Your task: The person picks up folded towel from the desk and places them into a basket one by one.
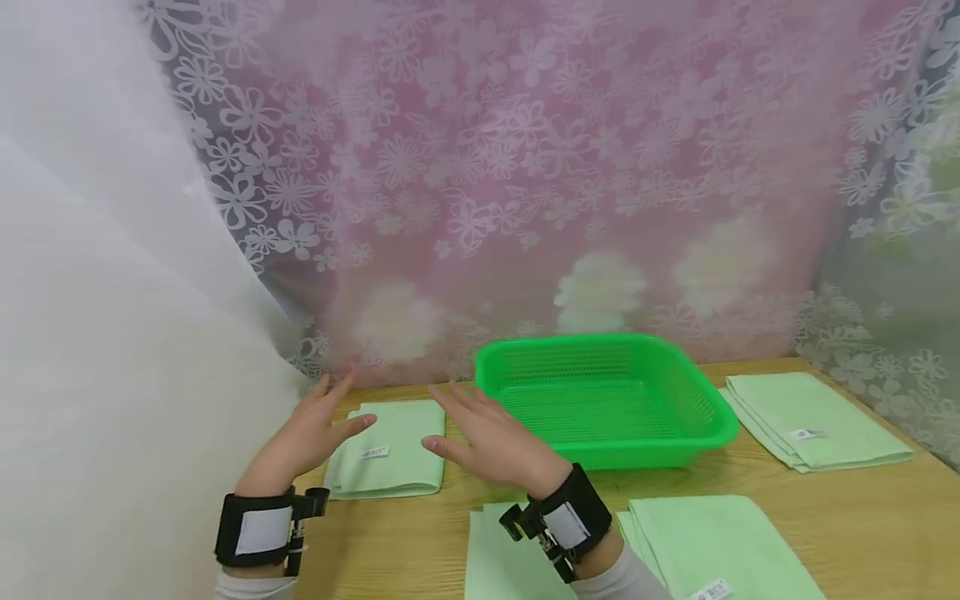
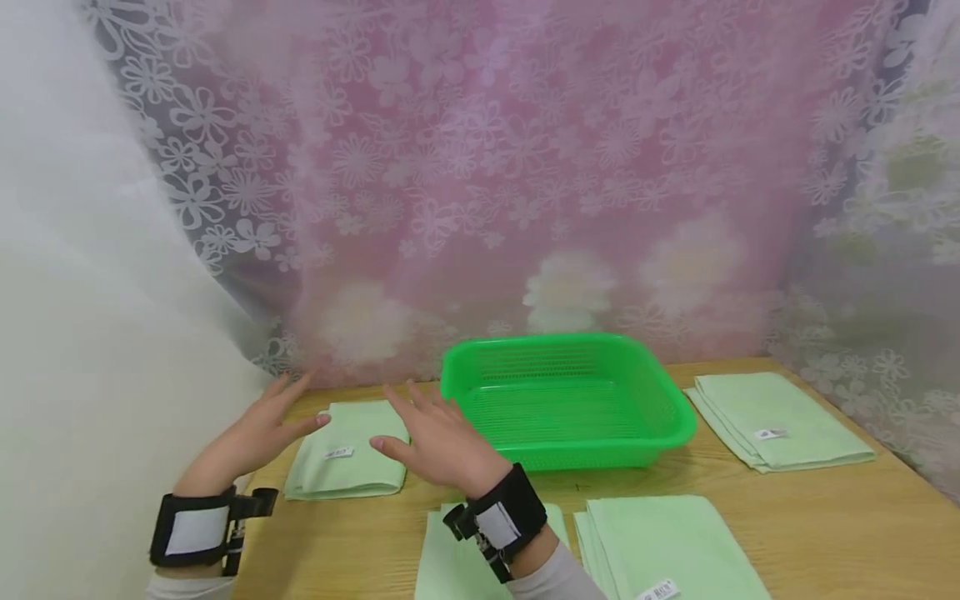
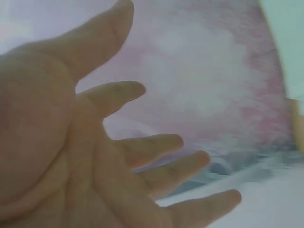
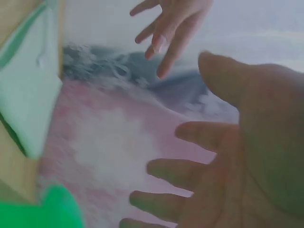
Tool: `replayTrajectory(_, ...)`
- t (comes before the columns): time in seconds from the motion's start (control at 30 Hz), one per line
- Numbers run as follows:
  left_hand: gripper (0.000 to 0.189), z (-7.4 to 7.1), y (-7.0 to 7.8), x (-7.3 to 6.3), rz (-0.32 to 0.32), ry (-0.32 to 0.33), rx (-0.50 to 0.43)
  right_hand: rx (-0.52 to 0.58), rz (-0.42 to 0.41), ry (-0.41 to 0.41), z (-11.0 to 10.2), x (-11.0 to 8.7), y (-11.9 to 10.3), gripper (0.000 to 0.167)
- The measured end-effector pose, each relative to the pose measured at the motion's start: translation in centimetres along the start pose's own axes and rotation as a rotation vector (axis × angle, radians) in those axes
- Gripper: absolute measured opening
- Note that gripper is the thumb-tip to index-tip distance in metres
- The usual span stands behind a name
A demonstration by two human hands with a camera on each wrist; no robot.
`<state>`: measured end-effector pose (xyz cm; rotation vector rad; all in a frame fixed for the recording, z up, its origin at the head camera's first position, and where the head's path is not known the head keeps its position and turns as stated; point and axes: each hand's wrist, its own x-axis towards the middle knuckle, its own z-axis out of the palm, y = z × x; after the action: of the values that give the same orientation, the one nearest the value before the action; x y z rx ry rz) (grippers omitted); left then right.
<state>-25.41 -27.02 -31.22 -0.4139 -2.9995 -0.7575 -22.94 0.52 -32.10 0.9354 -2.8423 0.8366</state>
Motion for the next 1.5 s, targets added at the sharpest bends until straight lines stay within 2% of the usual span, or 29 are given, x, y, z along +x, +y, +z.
replayTrajectory(0.17,0.076,2.9,-3.2,2.4,0.012,-0.012,-0.052,0.007,0.017,0.021,2.9,2.4,1.6,0.068)
replayTrajectory(0.33,0.064,6.1,-5.8,3.6,-0.022,-0.001,-0.055,-0.014,0.054,-0.008,6.9,5.2,2.7,0.061)
replayTrajectory(0.5,0.058,8.3,-7.1,4.0,-0.128,-0.03,0.011,-0.019,0.113,-0.073,9.5,7.1,2.8,0.056)
replayTrajectory(0.63,0.051,9.4,-7.2,4.3,-0.172,-0.05,0.049,-0.015,0.189,-0.092,11.2,7.6,4.3,0.054)
replayTrajectory(0.77,0.045,9.7,-7.6,4.3,-0.192,-0.027,0.087,-0.056,0.237,-0.061,12.7,8.1,5.5,0.053)
replayTrajectory(0.87,0.044,9.7,-7.9,4.2,-0.207,0.001,0.1,-0.109,0.236,-0.01,13.3,8.5,5.8,0.052)
replayTrajectory(1.0,0.045,9.7,-8.2,4.4,-0.209,0.042,0.071,-0.175,0.25,0.043,13.8,9.0,6.0,0.053)
replayTrajectory(1.1,0.045,9.7,-8.2,4.4,-0.209,0.065,0.023,-0.185,0.263,0.066,13.8,9.3,5.9,0.052)
replayTrajectory(1.2,0.047,9.6,-8.1,4.2,-0.201,0.061,-0.063,-0.137,0.263,0.086,13.8,9.5,5.9,0.051)
replayTrajectory(1.33,0.051,9.5,-8.0,4.0,-0.204,0.028,-0.167,-0.02,0.234,0.08,13.8,9.5,5.8,0.049)
replayTrajectory(1.5,0.055,9.4,-8.5,4.0,-0.222,0.007,-0.197,0.065,0.214,0.048,13.7,9.6,5.5,0.05)
